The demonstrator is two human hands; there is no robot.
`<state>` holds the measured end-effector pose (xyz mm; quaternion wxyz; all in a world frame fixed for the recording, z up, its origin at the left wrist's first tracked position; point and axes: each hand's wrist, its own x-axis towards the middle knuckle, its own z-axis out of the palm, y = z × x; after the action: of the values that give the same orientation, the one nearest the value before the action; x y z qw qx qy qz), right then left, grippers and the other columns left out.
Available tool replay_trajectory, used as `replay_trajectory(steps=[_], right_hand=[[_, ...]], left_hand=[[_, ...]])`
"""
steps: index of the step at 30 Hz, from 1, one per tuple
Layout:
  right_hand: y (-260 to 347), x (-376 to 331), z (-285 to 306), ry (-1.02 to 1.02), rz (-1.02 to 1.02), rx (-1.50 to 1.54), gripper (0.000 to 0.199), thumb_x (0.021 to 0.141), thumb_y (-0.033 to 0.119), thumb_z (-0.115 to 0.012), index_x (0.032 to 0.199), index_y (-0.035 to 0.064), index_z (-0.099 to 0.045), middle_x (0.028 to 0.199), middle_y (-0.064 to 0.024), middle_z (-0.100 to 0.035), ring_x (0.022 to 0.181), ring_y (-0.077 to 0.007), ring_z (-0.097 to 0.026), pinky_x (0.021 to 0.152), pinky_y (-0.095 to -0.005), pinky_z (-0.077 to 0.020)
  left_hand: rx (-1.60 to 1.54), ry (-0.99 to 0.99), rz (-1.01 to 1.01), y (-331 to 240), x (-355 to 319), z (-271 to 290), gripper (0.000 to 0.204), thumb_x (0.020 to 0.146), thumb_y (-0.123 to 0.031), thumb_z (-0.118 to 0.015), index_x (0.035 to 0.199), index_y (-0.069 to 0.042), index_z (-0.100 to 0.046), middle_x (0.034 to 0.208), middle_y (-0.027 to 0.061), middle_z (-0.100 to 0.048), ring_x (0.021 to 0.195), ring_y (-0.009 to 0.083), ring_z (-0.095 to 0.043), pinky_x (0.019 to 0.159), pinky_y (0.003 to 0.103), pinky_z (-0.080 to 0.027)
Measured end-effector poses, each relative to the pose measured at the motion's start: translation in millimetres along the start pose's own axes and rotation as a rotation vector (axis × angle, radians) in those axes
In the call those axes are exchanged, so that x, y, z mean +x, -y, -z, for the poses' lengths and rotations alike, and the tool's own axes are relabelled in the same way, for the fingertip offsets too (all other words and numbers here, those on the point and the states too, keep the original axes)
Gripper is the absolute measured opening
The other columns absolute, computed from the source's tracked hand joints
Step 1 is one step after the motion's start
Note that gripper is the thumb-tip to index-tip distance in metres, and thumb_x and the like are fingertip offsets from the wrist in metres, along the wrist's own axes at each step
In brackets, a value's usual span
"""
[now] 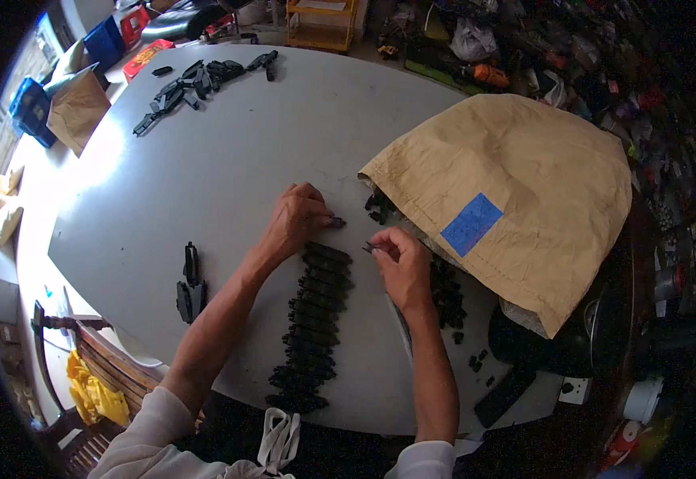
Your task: Sorting and arranging small black plastic clips on a table.
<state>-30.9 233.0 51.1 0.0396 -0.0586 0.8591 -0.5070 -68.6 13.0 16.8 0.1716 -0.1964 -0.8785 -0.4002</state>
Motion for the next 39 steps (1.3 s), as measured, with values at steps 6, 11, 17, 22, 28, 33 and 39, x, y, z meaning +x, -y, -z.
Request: replay_trajectory(steps=[6, 11, 17, 22, 28, 33, 39], right_hand=[[10.4, 26.7, -16.1, 0.082, -0.090, 0.184, 0.008, 0.081, -0.002, -0.062, 0.089, 0.0004, -0.063, 0.077, -0.0007, -0.059, 0.065, -0.0065, -0.055, 0.053, -0.0221, -0.0502], [18.1, 45.0, -36.7, 0.150, -0.082, 0.168, 0.004, 0.080, -0.001, -0.064, 0.084, -0.0001, -0.063, 0.073, -0.0017, -0.061, 0.061, -0.0069, -0.056, 0.049, -0.0225, -0.0508], [30.1, 55.5, -50.9, 0.188, -0.104, 0.047, 0.002, 0.079, -0.002, -0.065, 0.080, -0.0010, -0.063, 0.070, -0.0019, -0.062, 0.060, -0.0074, -0.058, 0.048, -0.0227, -0.0506], [38.5, 56.9, -57.7, 0.168, -0.093, -0.028, 0.004, 0.079, -0.001, -0.065, 0.079, -0.0038, -0.062, 0.067, -0.0078, -0.063, 0.057, -0.0124, -0.060, 0.047, -0.0275, -0.0491], [30.8, 61.2, -57.4, 0.175, -0.019, -0.181, 0.003, 0.078, -0.003, -0.065, 0.079, -0.0023, -0.062, 0.067, -0.0028, -0.061, 0.058, -0.0076, -0.057, 0.046, -0.0243, -0.0496], [34.7, 58.6, -58.7, 0.136, 0.189, -0.461, 0.007, 0.077, -0.002, -0.065, 0.080, -0.0020, -0.060, 0.072, -0.0117, -0.063, 0.066, -0.0245, -0.062, 0.059, -0.0353, -0.0506], [51.5, 54.8, -61.4, 0.150, 0.302, -0.702, 0.006, 0.076, -0.002, -0.062, 0.081, -0.0014, -0.059, 0.084, -0.0190, -0.060, 0.083, -0.0397, -0.059, 0.072, -0.0454, -0.0466]], left_hand=[[-0.091, 0.025, 0.178, 1.7, -17.2, 14.4, 0.028, 0.065, -0.010, -0.076, 0.092, -0.005, -0.070, 0.093, 0.0093, -0.060, 0.093, 0.0282, -0.054, 0.081, 0.038, -0.045], [-0.081, 0.077, 0.182, 9.4, -20.7, 12.7, 0.030, 0.060, -0.006, -0.077, 0.089, -0.005, -0.069, 0.089, 0.0089, -0.058, 0.090, 0.0277, -0.053, 0.079, 0.038, -0.045], [-0.080, 0.057, 0.172, 13.2, -19.9, 8.1, 0.030, 0.057, -0.002, -0.078, 0.085, -0.006, -0.069, 0.085, 0.0076, -0.058, 0.087, 0.0268, -0.054, 0.076, 0.037, -0.045], [-0.107, 0.006, 0.104, 15.7, -21.7, 6.3, 0.031, 0.056, -0.003, -0.078, 0.085, -0.005, -0.068, 0.084, 0.0070, -0.058, 0.084, 0.0273, -0.055, 0.074, 0.037, -0.046], [-0.115, -0.014, 0.083, 16.6, -23.1, 5.9, 0.031, 0.055, -0.004, -0.079, 0.084, -0.005, -0.069, 0.084, 0.0071, -0.058, 0.084, 0.0268, -0.055, 0.074, 0.037, -0.046], [-0.109, -0.007, 0.089, 18.3, -24.7, 4.2, 0.030, 0.056, -0.005, -0.079, 0.084, -0.005, -0.069, 0.084, 0.0071, -0.058, 0.084, 0.0264, -0.055, 0.074, 0.037, -0.046], [-0.127, 0.008, 0.075, 18.1, -24.2, 4.5, 0.028, 0.058, -0.006, -0.077, 0.085, -0.005, -0.068, 0.084, 0.0076, -0.057, 0.085, 0.0274, -0.053, 0.076, 0.038, -0.045]])
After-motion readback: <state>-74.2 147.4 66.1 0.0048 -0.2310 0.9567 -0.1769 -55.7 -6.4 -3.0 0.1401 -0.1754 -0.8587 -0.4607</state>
